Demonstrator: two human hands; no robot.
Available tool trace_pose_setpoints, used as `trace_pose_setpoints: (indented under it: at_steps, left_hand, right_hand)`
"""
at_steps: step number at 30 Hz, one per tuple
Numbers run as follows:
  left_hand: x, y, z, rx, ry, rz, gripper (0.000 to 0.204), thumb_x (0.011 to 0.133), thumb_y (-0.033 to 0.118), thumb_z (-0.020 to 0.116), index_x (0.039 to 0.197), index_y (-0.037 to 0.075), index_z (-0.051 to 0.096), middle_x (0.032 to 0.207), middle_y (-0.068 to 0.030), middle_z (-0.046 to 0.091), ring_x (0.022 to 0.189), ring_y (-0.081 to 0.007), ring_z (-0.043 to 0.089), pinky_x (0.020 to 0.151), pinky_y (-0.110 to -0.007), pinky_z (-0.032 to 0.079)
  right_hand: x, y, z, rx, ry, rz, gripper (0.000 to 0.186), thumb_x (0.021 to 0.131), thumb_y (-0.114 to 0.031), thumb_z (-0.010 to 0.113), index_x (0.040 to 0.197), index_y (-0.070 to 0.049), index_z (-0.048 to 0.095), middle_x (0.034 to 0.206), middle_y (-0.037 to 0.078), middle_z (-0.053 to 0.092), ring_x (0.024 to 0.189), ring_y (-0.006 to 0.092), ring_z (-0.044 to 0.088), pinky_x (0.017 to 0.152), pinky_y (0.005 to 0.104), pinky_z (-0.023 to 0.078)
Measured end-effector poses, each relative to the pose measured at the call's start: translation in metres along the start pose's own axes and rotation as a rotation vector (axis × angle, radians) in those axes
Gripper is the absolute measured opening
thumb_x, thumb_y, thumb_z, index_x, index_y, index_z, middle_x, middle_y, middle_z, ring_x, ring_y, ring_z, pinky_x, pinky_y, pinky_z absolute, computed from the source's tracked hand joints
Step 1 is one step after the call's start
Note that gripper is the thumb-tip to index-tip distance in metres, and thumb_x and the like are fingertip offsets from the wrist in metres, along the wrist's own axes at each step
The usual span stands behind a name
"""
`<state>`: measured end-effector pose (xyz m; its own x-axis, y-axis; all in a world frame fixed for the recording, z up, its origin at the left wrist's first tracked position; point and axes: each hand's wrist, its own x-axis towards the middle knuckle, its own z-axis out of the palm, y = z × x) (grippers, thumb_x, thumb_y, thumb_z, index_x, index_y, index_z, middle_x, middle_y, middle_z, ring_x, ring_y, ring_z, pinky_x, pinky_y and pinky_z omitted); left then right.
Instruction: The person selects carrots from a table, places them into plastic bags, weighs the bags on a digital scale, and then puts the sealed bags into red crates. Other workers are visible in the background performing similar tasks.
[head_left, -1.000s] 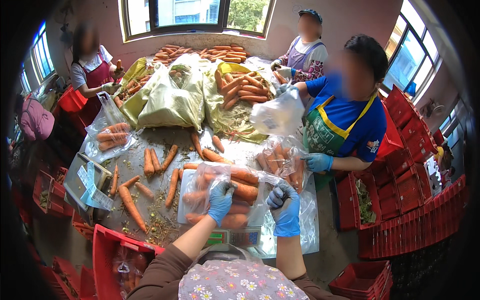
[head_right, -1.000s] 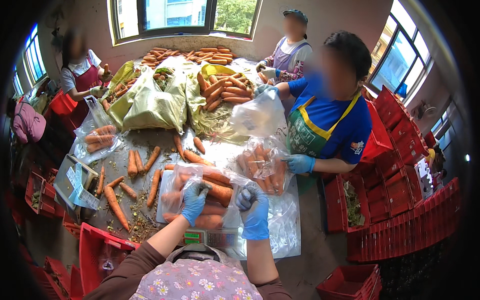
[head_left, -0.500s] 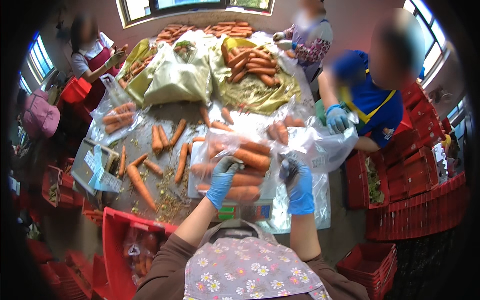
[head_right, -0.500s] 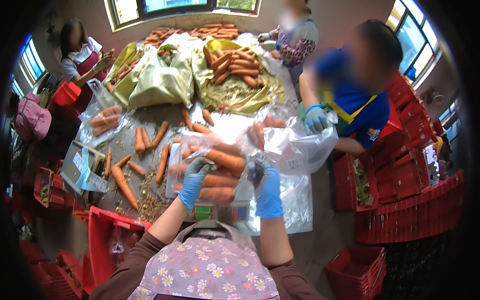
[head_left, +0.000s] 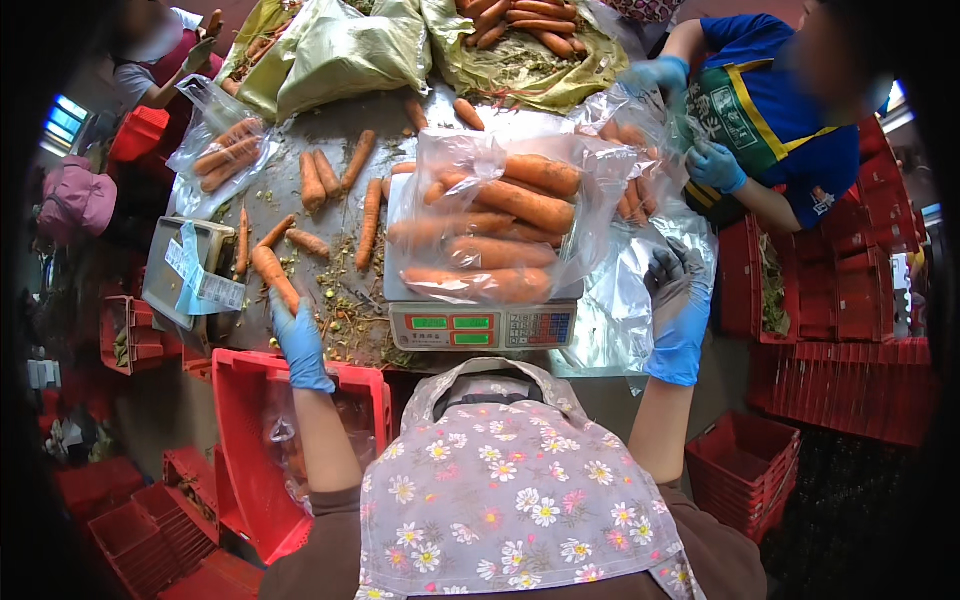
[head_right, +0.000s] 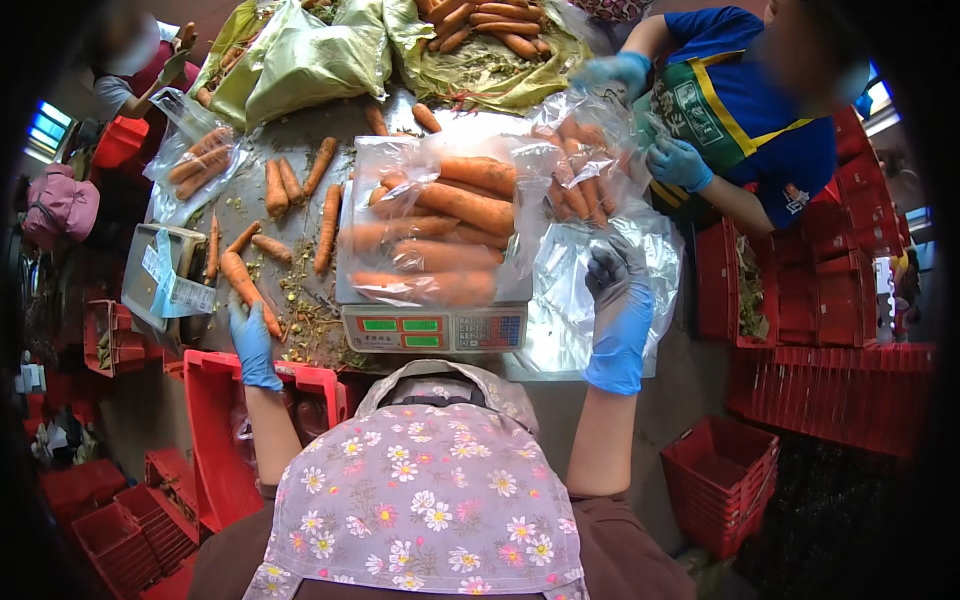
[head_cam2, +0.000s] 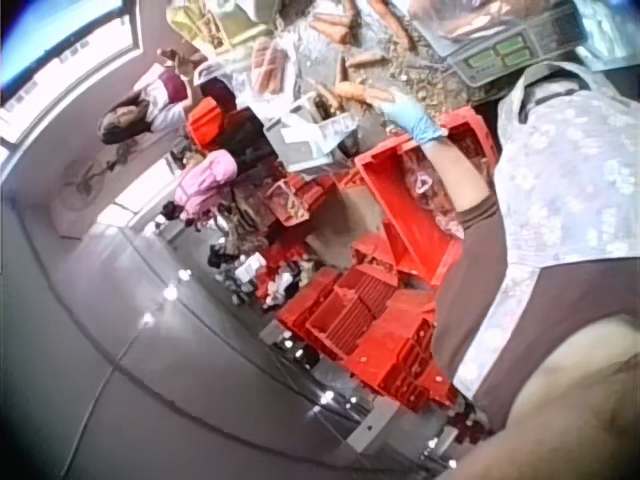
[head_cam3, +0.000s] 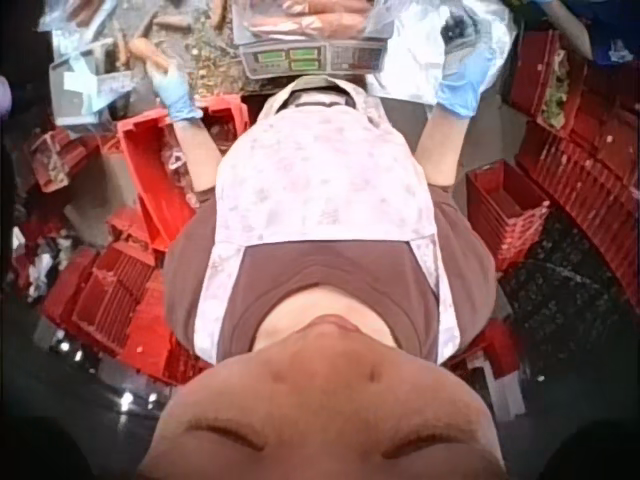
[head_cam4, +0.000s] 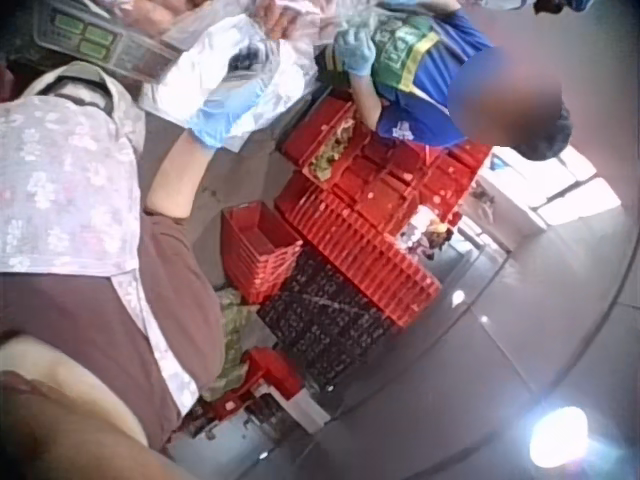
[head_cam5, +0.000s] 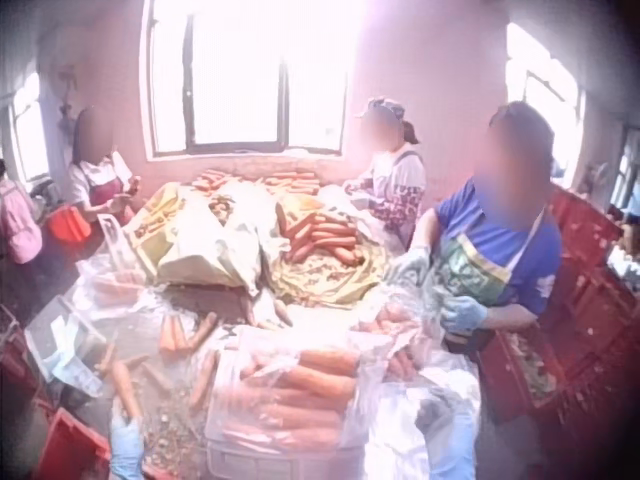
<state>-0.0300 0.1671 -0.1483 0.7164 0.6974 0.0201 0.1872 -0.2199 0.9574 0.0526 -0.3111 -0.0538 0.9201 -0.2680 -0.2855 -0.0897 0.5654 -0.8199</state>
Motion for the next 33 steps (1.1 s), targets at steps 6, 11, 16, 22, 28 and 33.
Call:
trace_pose_setpoints:
  at_steps: [6, 11, 16, 22, 28, 33]
  left_hand:
    - [-0.023, -0.002, 0.014, 0.062, 0.05, -0.079, 0.046, 0.082, 0.003, 0.057, 0.125, -0.004, 0.042, 0.113, -0.0118, 0.051, 0.095, -0.0181, 0.051, 0.082, -0.031, 0.044]
    - [-0.012, -0.006, 0.053, -0.157, -0.126, -0.124, 0.033, 0.083, 0.005, 0.056, 0.114, -0.003, 0.05, 0.105, -0.0079, 0.056, 0.09, -0.0146, 0.051, 0.076, -0.026, 0.044]
    - [0.017, -0.059, 0.09, 0.066, -0.148, -0.048, 0.019, 0.08, 0.01, 0.056, 0.094, 0.0, 0.062, 0.081, -0.0078, 0.063, 0.072, -0.0183, 0.057, 0.071, -0.031, 0.047]
    - [0.039, -0.047, 0.133, 0.639, -0.052, 0.148, 0.025, 0.073, 0.014, 0.056, 0.093, 0.0, 0.059, 0.087, -0.0217, 0.06, 0.081, -0.0381, 0.059, 0.075, -0.044, 0.048]
    - [0.07, -0.059, 0.153, 0.955, -0.151, 0.048, 0.031, 0.071, 0.022, 0.062, 0.096, 0.003, 0.057, 0.086, -0.0204, 0.061, 0.08, -0.0365, 0.062, 0.072, -0.046, 0.049]
    - [0.096, -0.041, 0.152, 0.879, -0.069, 0.086, 0.041, 0.071, 0.034, 0.064, 0.094, 0.0, 0.056, 0.09, -0.0232, 0.059, 0.084, -0.0381, 0.059, 0.075, -0.047, 0.047]
  right_hand:
    - [0.002, 0.007, -0.027, 0.485, -0.024, 0.305, 0.031, 0.09, -0.027, 0.045, 0.102, -0.002, 0.057, 0.08, 0.002, 0.058, 0.068, 0.0145, 0.053, 0.065, 0.0335, 0.046]
    - [0.005, 0.005, -0.019, 1.09, -0.062, 0.394, 0.026, 0.085, -0.018, 0.049, 0.097, 0.004, 0.056, 0.076, 0.006, 0.057, 0.067, 0.0156, 0.054, 0.066, 0.0324, 0.047]
    - [0.029, -0.004, -0.062, 0.93, 0.057, 0.15, 0.018, 0.08, -0.007, 0.05, 0.093, 0.004, 0.055, 0.067, 0.005, 0.053, 0.061, 0.0168, 0.053, 0.063, 0.0298, 0.046]
    - [-0.005, 0.016, -0.041, 0.713, 0.018, 0.448, 0.017, 0.082, -0.006, 0.052, 0.096, 0.001, 0.059, 0.067, 0.001, 0.054, 0.061, 0.0108, 0.05, 0.059, 0.027, 0.043]
    - [-0.014, 0.061, -0.043, 0.721, -0.023, 0.665, 0.019, 0.084, -0.01, 0.051, 0.098, 0.001, 0.058, 0.069, 0.001, 0.057, 0.061, 0.0105, 0.051, 0.061, 0.0277, 0.044]
    - [0.008, 0.034, -0.041, 0.593, 0.051, 0.506, 0.02, 0.084, -0.01, 0.049, 0.098, 0.0, 0.059, 0.07, 0.001, 0.056, 0.062, 0.0109, 0.053, 0.058, 0.0283, 0.045]
